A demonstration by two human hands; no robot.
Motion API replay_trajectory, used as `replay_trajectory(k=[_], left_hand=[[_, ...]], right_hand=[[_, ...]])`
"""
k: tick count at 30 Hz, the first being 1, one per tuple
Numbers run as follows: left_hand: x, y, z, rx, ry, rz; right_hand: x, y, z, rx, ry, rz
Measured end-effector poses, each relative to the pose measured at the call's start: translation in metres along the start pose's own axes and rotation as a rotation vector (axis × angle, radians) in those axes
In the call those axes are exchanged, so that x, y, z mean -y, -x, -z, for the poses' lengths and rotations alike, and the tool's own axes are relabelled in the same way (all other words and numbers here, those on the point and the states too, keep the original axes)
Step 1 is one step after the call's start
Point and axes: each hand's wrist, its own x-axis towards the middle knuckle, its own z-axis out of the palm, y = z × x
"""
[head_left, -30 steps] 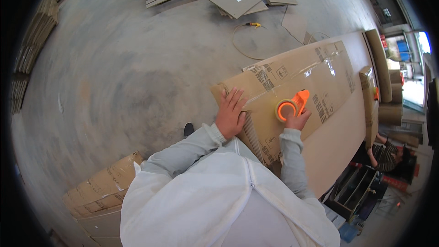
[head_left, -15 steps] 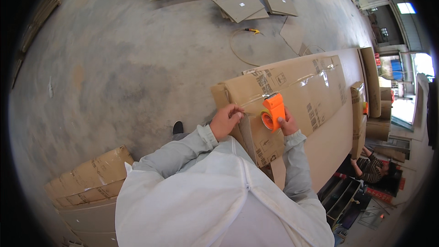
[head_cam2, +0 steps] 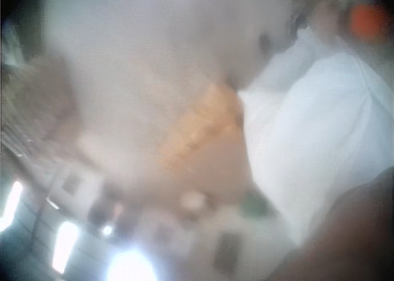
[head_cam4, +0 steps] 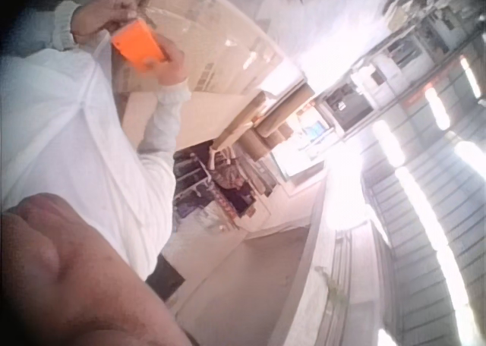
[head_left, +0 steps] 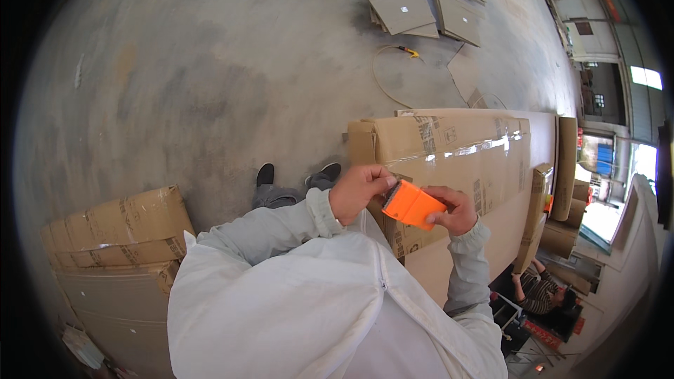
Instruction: The person unpacks a large cardboard box and removes several flat wooden panels. They arrange the panels on a protective mat, then reassemble and tape the cardboard box shut using a handheld tape dispenser.
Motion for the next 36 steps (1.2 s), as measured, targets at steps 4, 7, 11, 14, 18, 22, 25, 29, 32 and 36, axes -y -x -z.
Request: replay_trajectory(k=[4, 7, 11, 14, 18, 22, 25, 29, 32, 36], left_hand=[[0.021, 0.030, 0.031, -0.136, -0.123, -0.148], [0.051, 0.030, 0.087, -0.334, 0.058, -0.184], [0.094, -0.007, 0.223, -0.675, -0.061, -0.157], [0.147, -0.063, 0.273, -0.723, -0.135, -0.005], [0.216, -0.143, 0.236, -0.609, -0.166, 0.237], [0.276, -0.198, 0.159, -0.516, 0.102, 0.168], [0.285, -0.206, 0.147, -0.491, 0.124, 0.256], [0.283, -0.196, 0.152, -0.487, 0.091, 0.286], [0.284, -0.194, 0.154, -0.469, 0.067, 0.306], [0.247, -0.176, 0.164, -0.395, -0.017, 0.295]], right_hand=[[0.026, -0.021, -0.025, 0.210, 0.117, -0.154], [0.049, -0.040, -0.024, 0.282, 0.367, -0.087], [0.079, -0.058, -0.014, 0.243, 0.557, -0.090], [0.080, -0.077, -0.024, 0.275, 0.858, -0.110], [0.069, -0.094, -0.027, 0.262, 0.965, -0.096], [0.057, -0.093, -0.006, 0.226, 0.910, -0.167], [0.046, -0.092, 0.012, 0.222, 0.863, -0.185], [0.031, -0.094, 0.032, 0.260, 0.832, -0.179], [0.016, -0.094, 0.049, 0.308, 0.822, -0.157], [-0.024, -0.081, 0.085, 0.271, 0.712, -0.028]])
